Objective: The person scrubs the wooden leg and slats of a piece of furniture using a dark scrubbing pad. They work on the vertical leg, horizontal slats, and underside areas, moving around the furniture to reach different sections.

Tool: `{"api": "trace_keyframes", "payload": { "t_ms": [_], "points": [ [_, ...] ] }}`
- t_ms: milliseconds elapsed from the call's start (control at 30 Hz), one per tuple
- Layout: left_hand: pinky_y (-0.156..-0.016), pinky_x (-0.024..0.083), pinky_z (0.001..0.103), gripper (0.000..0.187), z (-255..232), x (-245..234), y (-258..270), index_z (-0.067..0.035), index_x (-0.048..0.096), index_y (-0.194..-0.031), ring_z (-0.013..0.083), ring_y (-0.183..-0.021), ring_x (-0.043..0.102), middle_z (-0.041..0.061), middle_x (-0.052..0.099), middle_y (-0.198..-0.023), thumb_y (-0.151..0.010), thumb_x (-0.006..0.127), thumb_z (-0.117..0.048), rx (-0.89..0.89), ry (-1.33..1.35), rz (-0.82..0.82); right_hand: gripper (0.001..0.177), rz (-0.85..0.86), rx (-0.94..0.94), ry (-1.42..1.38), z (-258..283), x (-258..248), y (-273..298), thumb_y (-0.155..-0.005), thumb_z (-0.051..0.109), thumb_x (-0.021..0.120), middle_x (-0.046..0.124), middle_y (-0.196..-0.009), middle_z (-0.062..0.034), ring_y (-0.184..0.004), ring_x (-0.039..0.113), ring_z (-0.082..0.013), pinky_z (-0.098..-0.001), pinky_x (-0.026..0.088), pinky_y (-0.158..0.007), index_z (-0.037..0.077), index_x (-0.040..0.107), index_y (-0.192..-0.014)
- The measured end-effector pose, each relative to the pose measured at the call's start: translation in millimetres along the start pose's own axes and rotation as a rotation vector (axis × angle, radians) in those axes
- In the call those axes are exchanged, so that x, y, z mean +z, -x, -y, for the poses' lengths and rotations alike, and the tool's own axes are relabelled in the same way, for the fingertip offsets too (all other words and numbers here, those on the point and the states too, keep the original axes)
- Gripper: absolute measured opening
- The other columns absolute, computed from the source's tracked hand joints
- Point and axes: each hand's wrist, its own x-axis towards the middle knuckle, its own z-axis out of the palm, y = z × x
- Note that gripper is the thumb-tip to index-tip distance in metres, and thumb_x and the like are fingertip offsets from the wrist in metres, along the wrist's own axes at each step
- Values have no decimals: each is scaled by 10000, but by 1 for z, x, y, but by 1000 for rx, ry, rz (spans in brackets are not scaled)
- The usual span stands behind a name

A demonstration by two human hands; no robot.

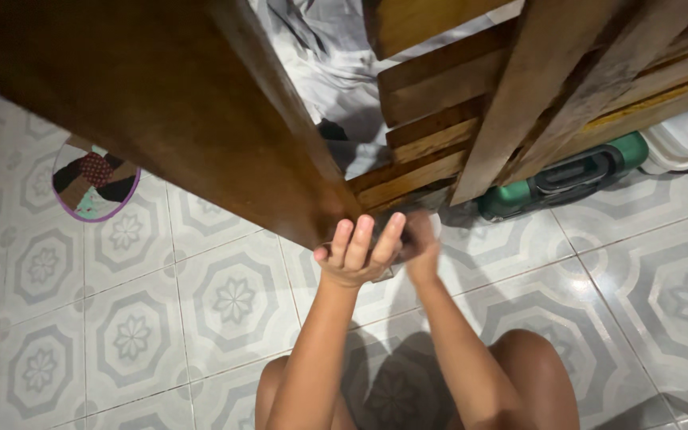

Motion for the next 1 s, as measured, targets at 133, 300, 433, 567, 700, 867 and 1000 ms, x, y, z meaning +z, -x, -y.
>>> {"api": "trace_keyframes", "payload": {
  "t_ms": [133,300,433,567,700,867,1000],
  "points": [
    [-1063,11,415,312,0,2,1,-273,551,-1130,244,-1226,315,72,377,-1276,-824,514,-231,3,1,-6,219,-192,-369,580,7,-21,-14,-709,34,480,485,-966,-126,-943,494,-258,-310,396,-872,7,491,-926],
    [-1064,6,414,300,-1,3,1,-279,551,-1121,237,-1227,314,68,374,-1275,-825,514,-241,-10,-11,-23,267,224,-183,502,-10,6,22,-712,16,581,524,-980,-113,-930,495,-240,-294,388,-792,4,521,-972],
    [-1068,0,420,298,0,-1,1,-274,544,-1127,241,-1234,310,68,365,-1280,-833,528,-232,-4,-7,15,273,159,-118,506,-9,-6,17,-687,-29,548,557,-931,-85,-887,537,-199,-271,428,-791,47,548,-949],
    [-1064,5,423,313,0,0,1,-270,537,-1137,244,-1229,313,74,370,-1275,-826,538,-237,8,-10,20,366,-297,-90,462,-18,-21,-5,-623,-99,488,487,-958,-112,-929,475,-215,-288,376,-873,20,480,-969],
    [-1063,4,419,325,0,0,2,-266,547,-1130,241,-1223,315,71,374,-1265,-806,542,-235,-12,-12,24,343,-123,60,321,-51,-7,18,-665,-90,499,490,-964,-87,-920,465,-194,-276,389,-818,10,471,-992],
    [-1070,5,421,298,-1,2,0,-273,546,-1104,235,-1232,307,65,367,-1268,-808,566,-247,-21,-22,13,326,-302,423,-54,-77,-44,16,-725,-6,507,532,-984,-70,-870,512,-199,-336,424,-754,36,466,-1046],
    [-1070,2,422,289,-2,1,3,-259,555,-1089,235,-1234,293,65,370,-1248,-802,588,-246,-28,1,26,327,-424,466,-759,-92,-113,-66,-880,295,444,538,-1035,-67,-910,542,-217,-355,436,-833,64,456,-1112]
  ]
}}
